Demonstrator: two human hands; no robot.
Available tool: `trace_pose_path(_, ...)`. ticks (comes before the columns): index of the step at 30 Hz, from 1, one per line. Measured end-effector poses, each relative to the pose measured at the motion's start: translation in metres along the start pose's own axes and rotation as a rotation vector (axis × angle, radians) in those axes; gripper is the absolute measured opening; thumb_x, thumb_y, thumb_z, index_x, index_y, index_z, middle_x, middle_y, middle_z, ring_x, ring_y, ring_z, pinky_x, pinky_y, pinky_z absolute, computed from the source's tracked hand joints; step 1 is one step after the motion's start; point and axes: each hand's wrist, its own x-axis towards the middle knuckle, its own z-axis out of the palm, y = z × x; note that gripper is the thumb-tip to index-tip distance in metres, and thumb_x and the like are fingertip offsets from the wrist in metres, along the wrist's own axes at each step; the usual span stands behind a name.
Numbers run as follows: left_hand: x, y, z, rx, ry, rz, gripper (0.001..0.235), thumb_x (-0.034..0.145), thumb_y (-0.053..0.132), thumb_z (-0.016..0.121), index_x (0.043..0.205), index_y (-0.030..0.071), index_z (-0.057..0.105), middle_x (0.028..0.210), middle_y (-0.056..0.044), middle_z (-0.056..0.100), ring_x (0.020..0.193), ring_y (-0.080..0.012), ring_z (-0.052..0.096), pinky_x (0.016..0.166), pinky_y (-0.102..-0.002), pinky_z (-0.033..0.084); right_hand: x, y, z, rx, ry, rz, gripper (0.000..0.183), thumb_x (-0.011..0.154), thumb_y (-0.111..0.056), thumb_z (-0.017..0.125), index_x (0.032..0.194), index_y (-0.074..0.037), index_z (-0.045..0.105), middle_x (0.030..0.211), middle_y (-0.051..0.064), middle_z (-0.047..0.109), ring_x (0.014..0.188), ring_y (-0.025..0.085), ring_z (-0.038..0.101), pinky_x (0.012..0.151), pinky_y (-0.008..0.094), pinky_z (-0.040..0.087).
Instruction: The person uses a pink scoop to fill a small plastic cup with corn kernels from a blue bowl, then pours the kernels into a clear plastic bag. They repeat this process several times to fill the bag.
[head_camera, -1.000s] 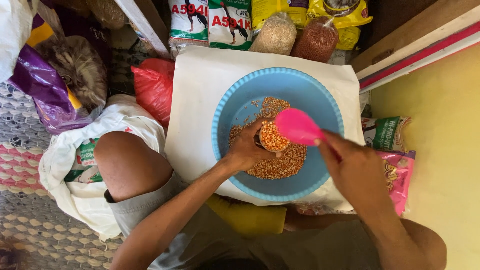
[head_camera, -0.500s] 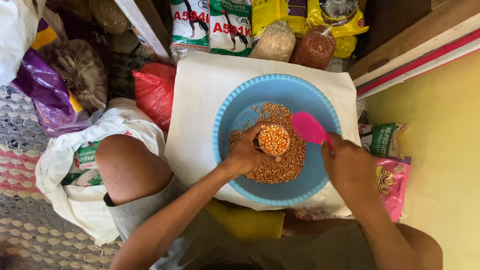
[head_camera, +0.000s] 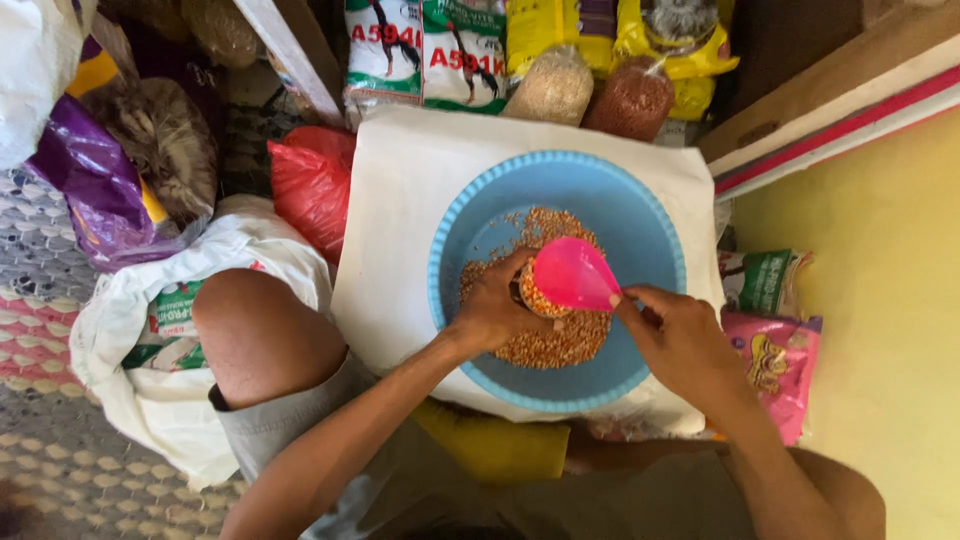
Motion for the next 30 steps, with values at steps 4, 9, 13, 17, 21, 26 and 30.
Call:
trace_pose_path(4, 0.000, 0.003, 0.002, -0.020, -0.010, 0.042, 0.072, 0.071, 0.009, 0.088, 0.132, 0.007, 0.048, 0.127, -0.030, 0.049, 0.123, -0.0633, 0.042, 0.101, -0.076, 0.044, -0.001, -0.006, -0.001, 0.038, -0.028, -0.023, 0.028, 0.100, -0.027, 0.058, 0.100, -0.005, 0.075, 0.042, 0.010, 0.058, 0.041, 0.021, 0.058, 0.046, 0.033, 0.048)
trace_pose_path(9, 0.002, 0.000, 0.001, -0.013, -0.028, 0.051, 0.071, 0.072, 0.009, 0.087, 0.131, 0.008, 0.048, 0.129, -0.028, 0.051, 0.125, -0.0613, 0.041, 0.102, -0.076, 0.042, -0.001, -0.011, -0.002, 0.011, -0.112, -0.013, 0.030, 0.099, -0.028, 0.057, 0.101, -0.004, 0.074, 0.040, 0.011, 0.055, 0.039, 0.020, 0.051, 0.045, 0.034, 0.043)
trace_pose_path(13, 0.001, 0.000, 0.002, -0.066, -0.022, 0.037, 0.072, 0.070, 0.009, 0.089, 0.130, 0.008, 0.048, 0.128, -0.029, 0.050, 0.123, -0.0615, 0.044, 0.100, -0.075, 0.045, 0.000, 0.000, -0.003, 0.014, -0.088, -0.037, 0.027, 0.099, -0.028, 0.057, 0.098, -0.007, 0.075, 0.041, 0.009, 0.058, 0.039, 0.020, 0.056, 0.046, 0.034, 0.048)
trace_pose_path(17, 0.004, -0.012, -0.004, -0.121, -0.017, 0.027, 0.074, 0.068, 0.008, 0.091, 0.130, 0.012, 0.051, 0.127, -0.024, 0.052, 0.125, -0.0576, 0.044, 0.100, -0.072, 0.046, 0.004, 0.005, -0.008, -0.146, 0.144, -0.076, 0.020, 0.100, -0.025, 0.059, 0.107, -0.010, 0.072, 0.048, 0.008, 0.060, 0.047, 0.023, 0.062, 0.051, 0.035, 0.051)
trace_pose_path(21, 0.008, -0.010, -0.005, -0.151, -0.008, 0.009, 0.077, 0.067, 0.005, 0.091, 0.132, 0.010, 0.051, 0.129, -0.026, 0.051, 0.125, -0.0573, 0.045, 0.102, -0.069, 0.047, 0.014, 0.031, 0.026, -0.579, 0.198, -0.088, 0.018, 0.100, -0.022, 0.058, 0.106, -0.012, 0.072, 0.060, 0.008, 0.067, 0.059, 0.025, 0.070, 0.059, 0.039, 0.055)
trace_pose_path(26, 0.005, -0.007, -0.005, -0.143, -0.025, -0.011, 0.077, 0.068, 0.002, 0.090, 0.134, 0.008, 0.050, 0.129, -0.025, 0.051, 0.124, -0.0529, 0.048, 0.100, -0.062, 0.053, 0.027, 0.044, 0.058, -0.589, -0.141, 0.016, 0.030, 0.090, -0.025, 0.052, 0.111, -0.010, 0.068, 0.091, 0.013, 0.071, 0.086, 0.036, 0.073, 0.072, 0.051, 0.059)
trace_pose_path(30, 0.004, -0.006, -0.005, -0.128, -0.057, -0.011, 0.077, 0.068, -0.002, 0.088, 0.134, 0.009, 0.050, 0.127, -0.025, 0.051, 0.123, -0.0552, 0.048, 0.098, -0.065, 0.053, 0.019, 0.007, 0.036, -0.449, -0.063, -0.173, 0.059, 0.088, -0.017, 0.066, 0.143, -0.007, 0.048, 0.114, 0.019, 0.060, 0.108, 0.040, 0.064, 0.083, 0.053, 0.057)
